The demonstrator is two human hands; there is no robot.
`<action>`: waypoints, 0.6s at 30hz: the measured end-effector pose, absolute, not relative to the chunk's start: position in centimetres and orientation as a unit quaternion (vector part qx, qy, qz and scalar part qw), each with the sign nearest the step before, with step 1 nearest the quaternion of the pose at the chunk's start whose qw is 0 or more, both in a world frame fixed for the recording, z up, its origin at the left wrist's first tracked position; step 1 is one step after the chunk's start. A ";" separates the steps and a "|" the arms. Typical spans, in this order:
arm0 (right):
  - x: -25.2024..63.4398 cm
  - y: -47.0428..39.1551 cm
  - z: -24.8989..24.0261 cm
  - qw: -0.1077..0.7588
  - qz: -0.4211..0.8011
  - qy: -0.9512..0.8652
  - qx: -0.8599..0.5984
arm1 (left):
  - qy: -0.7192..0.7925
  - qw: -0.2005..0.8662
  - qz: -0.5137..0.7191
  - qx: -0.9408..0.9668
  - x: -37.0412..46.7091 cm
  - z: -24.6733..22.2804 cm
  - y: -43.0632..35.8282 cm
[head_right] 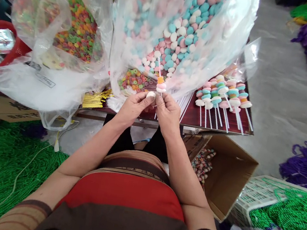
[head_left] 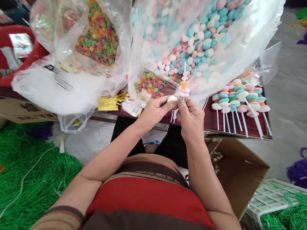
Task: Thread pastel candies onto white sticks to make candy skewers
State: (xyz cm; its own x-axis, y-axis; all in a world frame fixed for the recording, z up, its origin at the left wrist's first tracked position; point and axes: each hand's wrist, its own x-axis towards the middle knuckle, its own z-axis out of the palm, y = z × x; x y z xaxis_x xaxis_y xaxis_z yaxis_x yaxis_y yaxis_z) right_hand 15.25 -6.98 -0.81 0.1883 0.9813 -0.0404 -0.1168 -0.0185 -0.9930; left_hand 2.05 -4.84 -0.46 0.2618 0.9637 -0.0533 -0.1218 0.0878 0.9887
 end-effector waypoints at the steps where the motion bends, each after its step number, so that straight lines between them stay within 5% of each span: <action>1: 15.3 -7.2 -0.6 0.564 0.510 -0.405 -0.507 | 0.415 0.620 0.451 0.489 1.9 -0.6 -4.7; 18: 16.2 -13.0 0.0 0.425 0.488 -0.529 -0.549 | 0.421 0.704 0.461 0.338 0.6 -1.1 -3.6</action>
State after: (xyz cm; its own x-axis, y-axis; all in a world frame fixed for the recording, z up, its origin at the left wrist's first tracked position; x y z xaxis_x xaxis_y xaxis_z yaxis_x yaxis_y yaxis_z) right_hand 16.19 -13.00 0.01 -0.0350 0.9957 -0.0860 0.1656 -0.0791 -0.9830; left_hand 0.58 -3.62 -1.06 0.2204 0.9340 -0.2811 -0.3642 0.3462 0.8646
